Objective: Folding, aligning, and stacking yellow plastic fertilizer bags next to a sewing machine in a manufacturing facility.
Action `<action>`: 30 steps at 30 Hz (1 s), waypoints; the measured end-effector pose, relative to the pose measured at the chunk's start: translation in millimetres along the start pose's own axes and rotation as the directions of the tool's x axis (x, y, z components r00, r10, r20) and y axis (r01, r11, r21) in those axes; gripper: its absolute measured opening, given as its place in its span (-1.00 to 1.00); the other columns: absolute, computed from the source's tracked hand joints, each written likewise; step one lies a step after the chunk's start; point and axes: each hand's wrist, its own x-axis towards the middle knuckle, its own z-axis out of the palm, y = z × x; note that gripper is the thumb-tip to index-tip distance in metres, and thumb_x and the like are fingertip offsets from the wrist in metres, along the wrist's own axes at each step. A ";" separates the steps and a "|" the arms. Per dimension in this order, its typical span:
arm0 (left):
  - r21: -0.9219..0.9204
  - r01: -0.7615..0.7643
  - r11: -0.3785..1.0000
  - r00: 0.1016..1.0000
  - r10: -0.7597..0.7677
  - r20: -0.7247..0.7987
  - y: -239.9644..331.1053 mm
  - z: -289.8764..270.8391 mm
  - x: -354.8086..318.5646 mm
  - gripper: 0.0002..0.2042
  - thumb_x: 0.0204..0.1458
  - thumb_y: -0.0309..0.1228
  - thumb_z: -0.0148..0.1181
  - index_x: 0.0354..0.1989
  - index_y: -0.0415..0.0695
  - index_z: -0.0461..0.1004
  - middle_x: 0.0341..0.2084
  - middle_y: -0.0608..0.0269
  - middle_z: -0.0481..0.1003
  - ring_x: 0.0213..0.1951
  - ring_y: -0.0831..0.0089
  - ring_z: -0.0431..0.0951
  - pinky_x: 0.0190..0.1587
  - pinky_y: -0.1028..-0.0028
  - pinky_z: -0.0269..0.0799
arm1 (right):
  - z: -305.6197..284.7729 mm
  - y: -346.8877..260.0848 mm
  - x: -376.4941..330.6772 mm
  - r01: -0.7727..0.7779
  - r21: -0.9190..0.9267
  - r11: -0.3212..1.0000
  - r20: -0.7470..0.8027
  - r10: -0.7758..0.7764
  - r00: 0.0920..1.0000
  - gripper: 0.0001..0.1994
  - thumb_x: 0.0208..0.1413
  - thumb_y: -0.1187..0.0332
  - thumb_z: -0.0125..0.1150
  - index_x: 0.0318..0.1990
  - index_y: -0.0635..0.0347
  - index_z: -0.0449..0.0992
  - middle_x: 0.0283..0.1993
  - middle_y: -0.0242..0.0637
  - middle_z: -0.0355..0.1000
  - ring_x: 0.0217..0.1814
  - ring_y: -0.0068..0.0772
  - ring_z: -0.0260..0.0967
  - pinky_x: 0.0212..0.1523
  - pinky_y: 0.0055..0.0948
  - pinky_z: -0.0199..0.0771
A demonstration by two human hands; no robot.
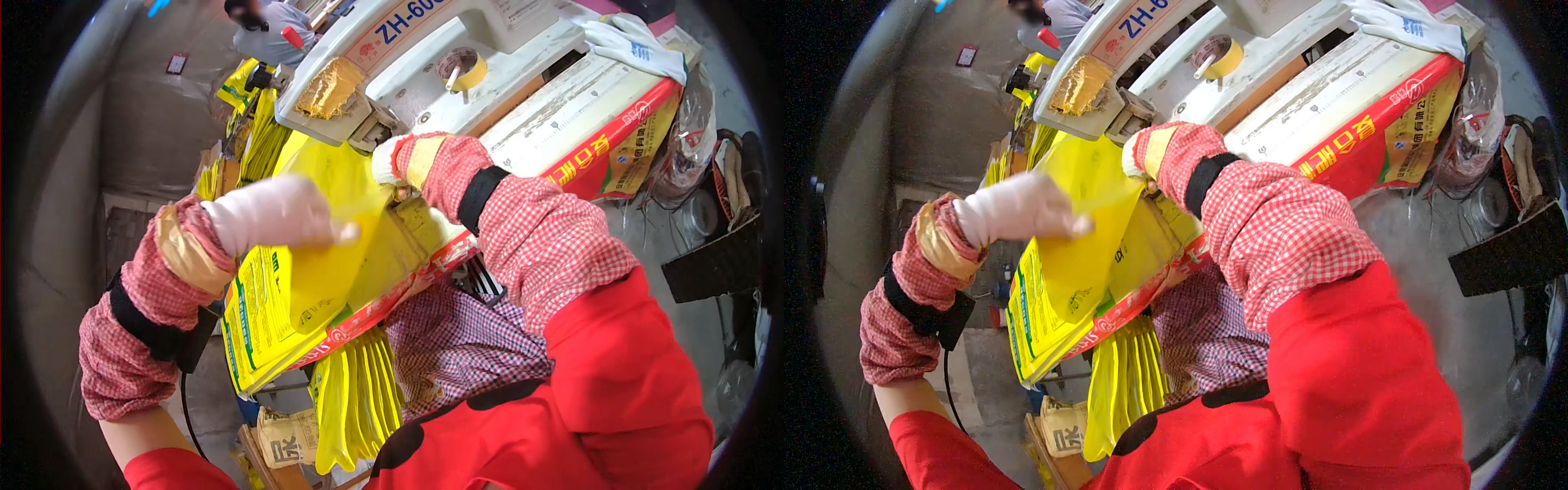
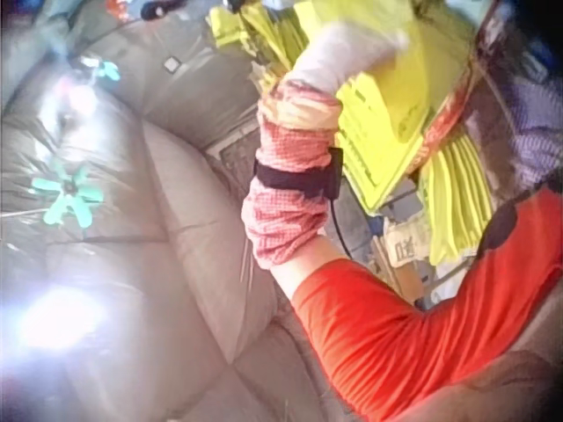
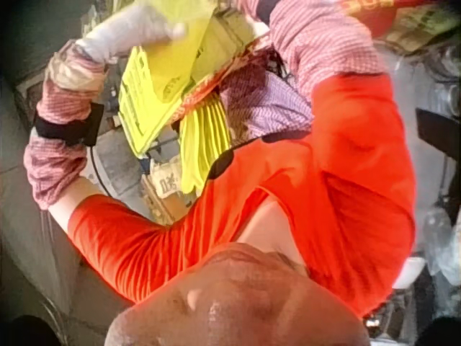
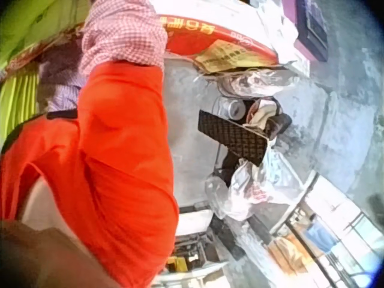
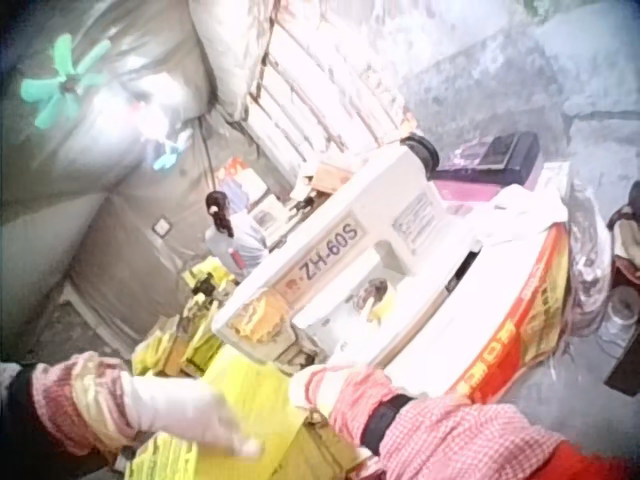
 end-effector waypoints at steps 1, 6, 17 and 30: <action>0.000 0.006 1.000 1.000 -0.006 -0.007 1.4 6.7 -4.6 -0.52 -0.05 0.03 0.12 -0.43 -0.26 0.53 -0.62 0.10 0.49 -0.52 0.28 0.51 -0.38 0.35 0.41 | -3.3 -1.0 0.7 0.003 -0.008 1.000 -0.003 -0.003 1.000 -0.89 -0.28 0.36 0.21 -0.53 0.16 0.51 -0.53 -0.23 0.45 -0.45 -0.21 0.43 -0.44 -0.35 0.41; 0.563 -0.247 0.788 0.898 -0.032 0.440 44.9 47.3 -14.6 -0.72 -0.18 -0.13 0.15 -0.58 -0.12 0.55 -0.65 0.18 0.50 -0.54 0.19 0.53 -0.47 0.31 0.42 | -13.8 0.1 2.0 0.145 0.078 0.986 -0.069 -0.140 0.988 -0.88 -0.27 0.35 0.21 -0.52 0.17 0.51 -0.52 -0.22 0.45 -0.45 -0.20 0.43 -0.44 -0.34 0.40; 0.293 -0.368 0.882 0.852 0.194 0.487 67.3 42.7 33.6 -0.65 -0.19 -0.07 0.16 -0.54 -0.16 0.54 -0.62 0.05 0.48 -0.47 0.02 0.49 -0.35 0.19 0.40 | 74.9 -106.3 -47.4 0.573 0.245 0.782 -0.273 -0.511 0.815 -0.84 -0.24 0.32 0.22 -0.51 0.21 0.50 -0.51 -0.19 0.44 -0.47 -0.17 0.41 -0.46 -0.31 0.39; 0.313 -0.489 0.814 0.867 0.414 0.278 49.8 50.4 48.1 -0.79 -0.24 -0.22 0.18 -0.66 -0.11 0.51 -0.71 0.12 0.43 -0.55 0.14 0.48 -0.45 0.22 0.39 | 34.5 -24.5 87.3 0.921 0.255 0.296 -0.621 -0.680 0.390 -0.80 -0.20 0.29 0.23 -0.48 0.25 0.48 -0.50 -0.15 0.44 -0.49 -0.14 0.40 -0.48 -0.28 0.38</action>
